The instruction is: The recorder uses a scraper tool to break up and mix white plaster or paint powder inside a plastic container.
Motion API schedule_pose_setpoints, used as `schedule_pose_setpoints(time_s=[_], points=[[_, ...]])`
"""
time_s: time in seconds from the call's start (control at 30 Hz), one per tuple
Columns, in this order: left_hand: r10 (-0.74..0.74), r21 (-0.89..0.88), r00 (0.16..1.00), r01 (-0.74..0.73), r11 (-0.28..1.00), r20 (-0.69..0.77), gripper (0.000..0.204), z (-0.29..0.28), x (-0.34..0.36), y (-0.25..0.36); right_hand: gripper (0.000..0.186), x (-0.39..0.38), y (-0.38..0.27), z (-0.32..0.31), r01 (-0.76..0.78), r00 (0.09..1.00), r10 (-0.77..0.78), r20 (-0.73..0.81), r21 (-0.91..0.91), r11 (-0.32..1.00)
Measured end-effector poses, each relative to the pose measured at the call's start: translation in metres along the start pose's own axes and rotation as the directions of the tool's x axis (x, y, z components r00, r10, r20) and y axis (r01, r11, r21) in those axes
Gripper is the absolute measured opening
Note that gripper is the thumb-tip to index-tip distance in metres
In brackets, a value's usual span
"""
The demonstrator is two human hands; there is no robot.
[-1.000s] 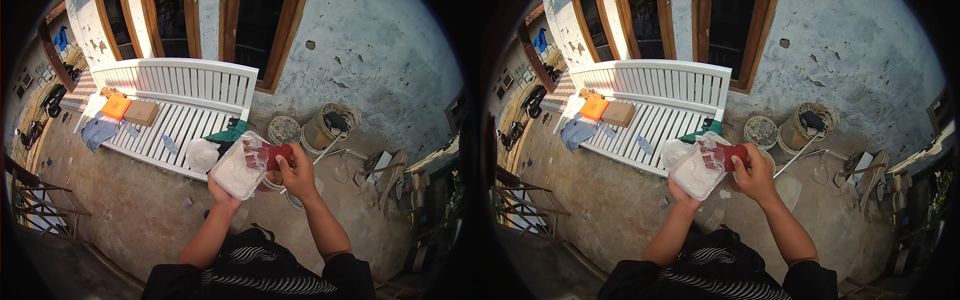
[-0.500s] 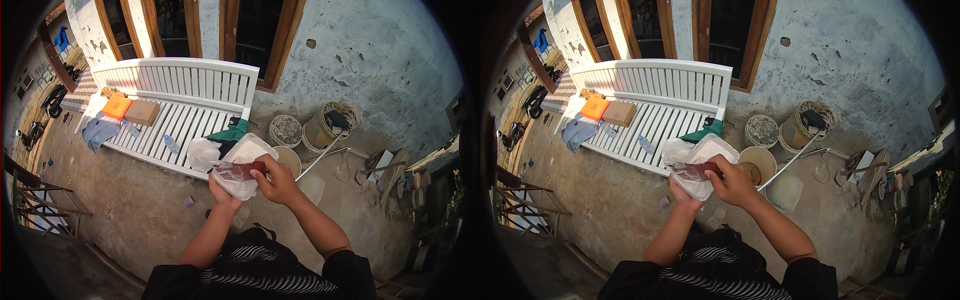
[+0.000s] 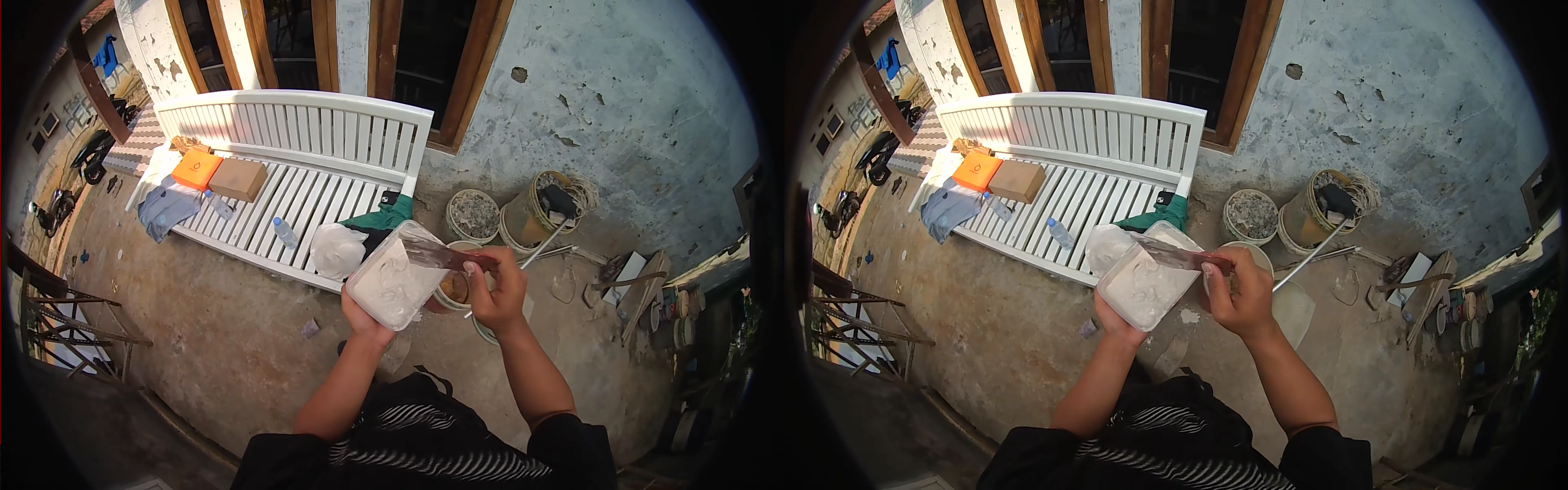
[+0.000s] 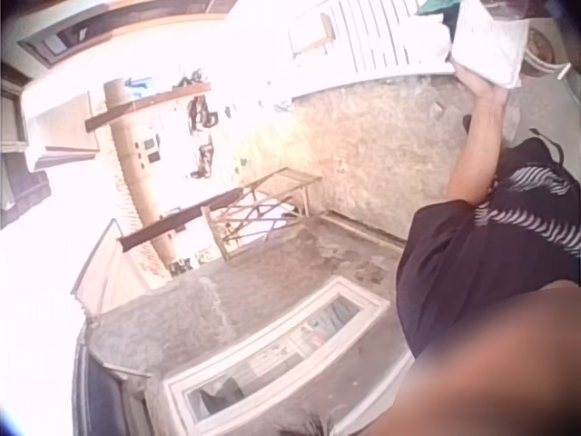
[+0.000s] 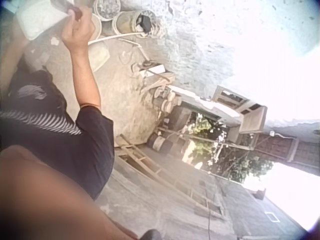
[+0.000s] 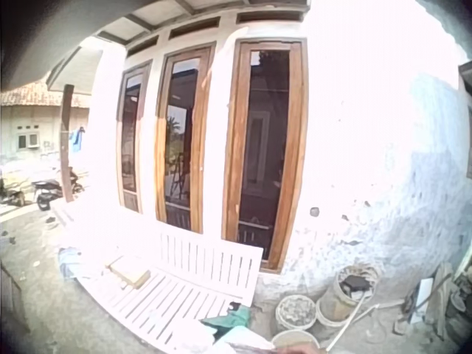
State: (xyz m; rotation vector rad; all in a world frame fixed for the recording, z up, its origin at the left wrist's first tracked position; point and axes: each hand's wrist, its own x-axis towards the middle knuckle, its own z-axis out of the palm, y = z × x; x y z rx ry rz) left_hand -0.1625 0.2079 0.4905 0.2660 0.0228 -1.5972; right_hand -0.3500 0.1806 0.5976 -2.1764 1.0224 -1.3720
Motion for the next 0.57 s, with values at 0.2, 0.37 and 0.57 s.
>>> schedule_pose_setpoints(time_s=[0.2, 0.37, 0.57], points=[[-0.01, -0.018, 0.997, 0.008, 1.0, -0.08, 0.075, -0.029, 0.003, 0.003, 0.011, -0.026, 0.022, 0.012, -0.205, 0.978, 0.205, -0.033, 0.013, 0.979], [-0.012, -0.088, 0.994, 0.003, 0.996, -0.111, 0.074, -0.067, 0.01, 0.016, 0.013, -0.026, 0.042, 0.043, -0.255, 0.947, 0.266, 0.178, -0.081, 0.964], [0.053, -0.034, 0.988, -0.058, 0.998, -0.143, 0.078, -0.109, 0.035, 0.042, 0.022, -0.025, 0.1, 0.099, -0.621, 0.781, 0.606, 0.15, 0.278, 0.732]])
